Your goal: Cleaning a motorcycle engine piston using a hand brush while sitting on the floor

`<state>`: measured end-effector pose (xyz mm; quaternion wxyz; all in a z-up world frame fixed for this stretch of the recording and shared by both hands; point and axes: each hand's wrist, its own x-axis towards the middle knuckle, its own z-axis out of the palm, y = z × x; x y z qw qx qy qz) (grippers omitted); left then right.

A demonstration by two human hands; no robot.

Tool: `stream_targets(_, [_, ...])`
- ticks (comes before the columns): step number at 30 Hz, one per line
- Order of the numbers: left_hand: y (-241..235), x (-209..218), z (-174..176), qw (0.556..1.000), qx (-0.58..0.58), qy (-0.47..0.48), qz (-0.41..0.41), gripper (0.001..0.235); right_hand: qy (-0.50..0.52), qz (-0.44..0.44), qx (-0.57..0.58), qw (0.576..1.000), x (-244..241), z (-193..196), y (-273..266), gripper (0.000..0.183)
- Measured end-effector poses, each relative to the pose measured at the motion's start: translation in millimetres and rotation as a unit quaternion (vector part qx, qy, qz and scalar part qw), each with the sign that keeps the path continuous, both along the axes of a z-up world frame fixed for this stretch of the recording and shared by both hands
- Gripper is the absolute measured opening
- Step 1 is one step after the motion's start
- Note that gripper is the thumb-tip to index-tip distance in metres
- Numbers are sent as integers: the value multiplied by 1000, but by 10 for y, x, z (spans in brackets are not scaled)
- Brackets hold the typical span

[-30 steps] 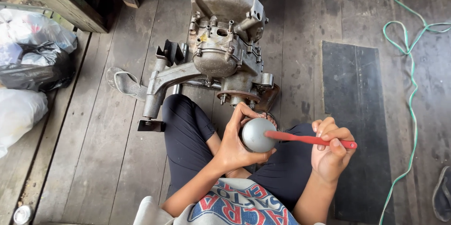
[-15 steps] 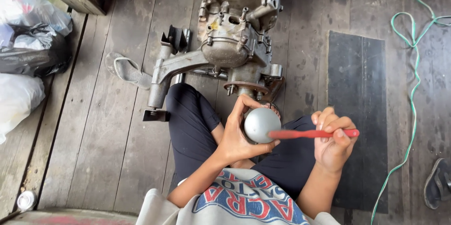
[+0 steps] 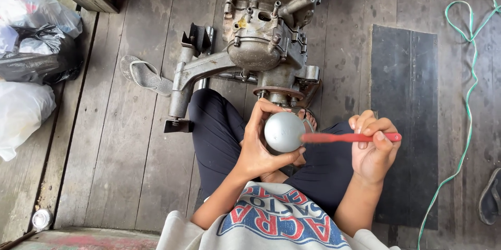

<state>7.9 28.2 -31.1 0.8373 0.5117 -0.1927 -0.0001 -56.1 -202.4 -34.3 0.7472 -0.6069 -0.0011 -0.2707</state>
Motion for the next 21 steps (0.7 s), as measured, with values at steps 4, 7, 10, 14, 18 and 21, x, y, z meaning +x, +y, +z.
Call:
stream_targets(4, [-8, 15, -1, 1000, 7, -6, 9, 65, 0, 5, 5, 1000, -14, 12, -1, 22])
stream_targets(7, [-44, 44, 26, 1000, 5, -12, 7, 65, -6, -19, 8, 1000, 2, 22, -17, 20])
stream_targets(10, [-82, 45, 78, 1000, 7, -25, -1, 65, -16, -14, 20, 1000, -14, 15, -30, 21])
stream_targets(14, [-95, 19, 140, 999, 9, -30, -6, 65, -35, 11, 35, 999, -23, -10, -50, 20])
stream_targets(18, [-135, -27, 142, 999, 13, -37, -4, 65, -43, 6, 35, 998, -59, 13, -51, 20])
stream_targets(21, [-169, -74, 153, 999, 18, -40, -9, 64, -48, 18, 39, 998, -134, -37, -93, 21])
